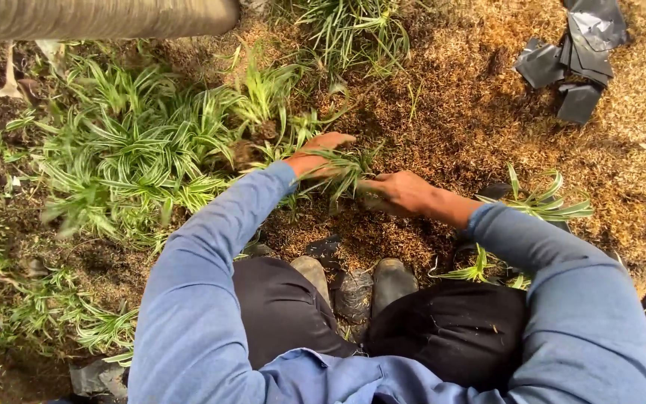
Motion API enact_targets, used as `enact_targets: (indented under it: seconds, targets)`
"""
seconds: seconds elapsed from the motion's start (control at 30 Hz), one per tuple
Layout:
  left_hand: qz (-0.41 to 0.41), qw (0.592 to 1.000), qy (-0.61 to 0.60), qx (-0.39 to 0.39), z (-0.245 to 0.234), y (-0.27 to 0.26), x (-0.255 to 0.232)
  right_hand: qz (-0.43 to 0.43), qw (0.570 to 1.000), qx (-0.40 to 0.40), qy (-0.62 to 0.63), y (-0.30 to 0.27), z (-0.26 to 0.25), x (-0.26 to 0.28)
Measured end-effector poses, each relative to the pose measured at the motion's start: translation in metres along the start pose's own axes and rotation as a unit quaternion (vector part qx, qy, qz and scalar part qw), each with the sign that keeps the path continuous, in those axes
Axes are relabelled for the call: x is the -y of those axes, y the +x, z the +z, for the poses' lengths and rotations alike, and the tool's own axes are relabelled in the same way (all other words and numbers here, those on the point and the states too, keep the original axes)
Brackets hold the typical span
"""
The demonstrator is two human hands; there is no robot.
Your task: Transplanting small green plants into black plastic nursery bags filled with a brown substrate.
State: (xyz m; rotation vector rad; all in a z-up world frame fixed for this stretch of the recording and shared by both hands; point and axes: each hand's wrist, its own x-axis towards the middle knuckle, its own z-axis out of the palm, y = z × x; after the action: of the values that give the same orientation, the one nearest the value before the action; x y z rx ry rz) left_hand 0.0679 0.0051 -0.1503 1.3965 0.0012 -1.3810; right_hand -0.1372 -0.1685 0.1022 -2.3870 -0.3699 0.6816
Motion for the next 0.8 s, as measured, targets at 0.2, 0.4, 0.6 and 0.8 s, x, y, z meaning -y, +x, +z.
enact_targets:
  seconds: [0.2,0.4,0.6,0.8]
  targets:
    - [-0.086,0.974,-0.210,-0.009,-0.102,-0.003,0.094,0.222,0.931,-0.213,0.195,0.001,0.034,-0.048]
    - [-0.073,0.912,-0.385,0.119,-0.011,0.012,0.093,0.296,0.933,-0.099,0.178,0.017,0.017,-0.015]
    - [0.021,0.905,-0.397,0.152,0.003,0.028,0.065,0.323,0.936,-0.120,0.072,0.024,0.021,-0.035]
    - [0.332,0.868,0.368,-0.018,0.046,-0.114,-0.081,0.164,0.950,-0.255,0.078,0.019,-0.002,-0.024]
